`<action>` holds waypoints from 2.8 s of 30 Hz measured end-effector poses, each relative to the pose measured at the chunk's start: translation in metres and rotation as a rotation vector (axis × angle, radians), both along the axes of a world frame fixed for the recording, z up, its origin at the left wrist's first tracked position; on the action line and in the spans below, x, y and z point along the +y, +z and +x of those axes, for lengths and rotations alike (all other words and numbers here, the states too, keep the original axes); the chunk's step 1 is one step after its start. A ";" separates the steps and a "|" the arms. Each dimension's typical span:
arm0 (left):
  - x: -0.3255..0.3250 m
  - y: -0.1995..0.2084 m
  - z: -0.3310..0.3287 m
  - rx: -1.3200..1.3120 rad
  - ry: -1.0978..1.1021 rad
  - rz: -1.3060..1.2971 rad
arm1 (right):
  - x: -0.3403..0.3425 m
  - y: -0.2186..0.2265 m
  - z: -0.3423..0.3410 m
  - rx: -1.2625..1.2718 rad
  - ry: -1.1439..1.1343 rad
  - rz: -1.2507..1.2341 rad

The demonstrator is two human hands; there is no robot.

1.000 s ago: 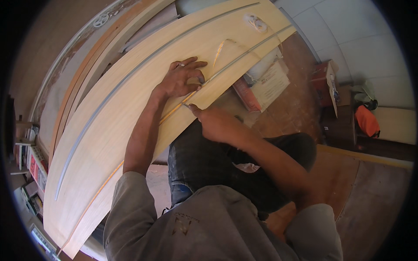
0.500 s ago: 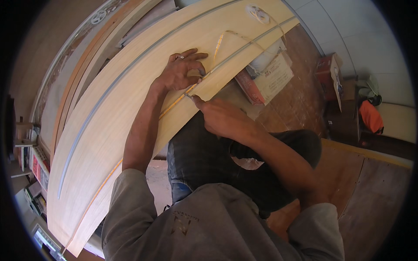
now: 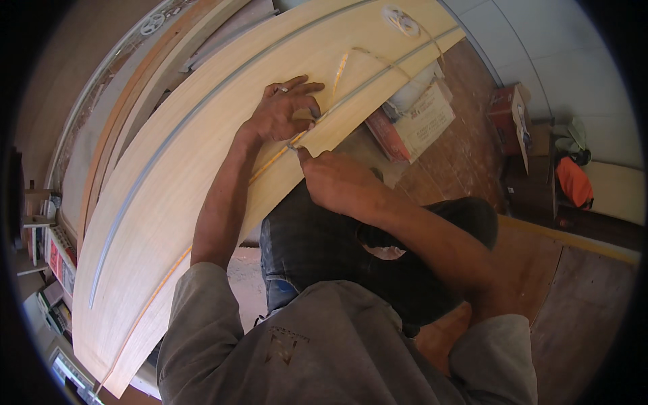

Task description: The person installs LED light strips into grooves on a wooden board. They use a small metal tool to press the strips into place, then cut and reposition the strips as needed.

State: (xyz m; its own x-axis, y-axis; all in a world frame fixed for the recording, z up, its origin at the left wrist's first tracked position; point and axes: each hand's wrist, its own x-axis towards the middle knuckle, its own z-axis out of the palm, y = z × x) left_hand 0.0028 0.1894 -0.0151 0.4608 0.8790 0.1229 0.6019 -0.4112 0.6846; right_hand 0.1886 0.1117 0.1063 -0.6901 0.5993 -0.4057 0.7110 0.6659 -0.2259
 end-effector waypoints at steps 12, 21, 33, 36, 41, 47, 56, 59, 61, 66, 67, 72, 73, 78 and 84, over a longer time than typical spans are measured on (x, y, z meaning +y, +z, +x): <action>0.000 0.003 0.001 -0.003 0.033 -0.007 | 0.009 0.018 0.010 -0.047 -0.088 -0.146; 0.000 0.002 -0.002 -0.001 0.041 0.015 | 0.003 0.002 0.020 0.116 -0.132 -0.062; -0.002 0.000 -0.001 -0.014 0.033 0.020 | 0.006 -0.003 0.007 0.099 -0.144 -0.108; 0.005 -0.003 0.007 -0.018 0.014 0.016 | 0.004 -0.011 0.006 0.199 -0.126 -0.043; 0.003 -0.010 -0.005 -0.069 0.028 0.040 | 0.011 -0.019 0.006 0.209 -0.075 -0.012; 0.015 -0.023 -0.004 -0.226 -0.029 0.099 | 0.008 -0.035 0.026 0.271 -0.063 0.081; 0.010 -0.021 -0.004 -0.190 0.022 0.061 | 0.022 -0.046 0.022 0.281 -0.085 0.084; 0.009 -0.024 -0.006 -0.202 0.021 0.056 | 0.026 -0.031 0.017 0.216 -0.061 -0.001; 0.008 -0.022 -0.005 -0.213 0.013 0.047 | 0.025 -0.022 0.016 0.206 -0.033 -0.032; 0.004 -0.012 0.008 -0.178 0.032 0.014 | 0.031 -0.015 0.009 0.115 -0.094 -0.084; 0.001 -0.013 0.001 -0.167 0.042 0.024 | 0.035 -0.010 -0.001 0.057 -0.078 -0.123; 0.009 -0.020 -0.010 -0.235 -0.008 0.041 | 0.043 0.004 0.002 0.028 -0.045 -0.147; 0.015 -0.024 -0.008 -0.236 -0.026 0.061 | 0.037 0.007 0.014 0.065 -0.067 -0.115; 0.011 -0.021 0.002 -0.235 -0.001 0.056 | 0.021 -0.013 0.037 0.195 -0.131 0.033; 0.006 -0.006 0.002 -0.233 -0.002 0.116 | 0.025 -0.033 0.027 0.219 -0.104 0.020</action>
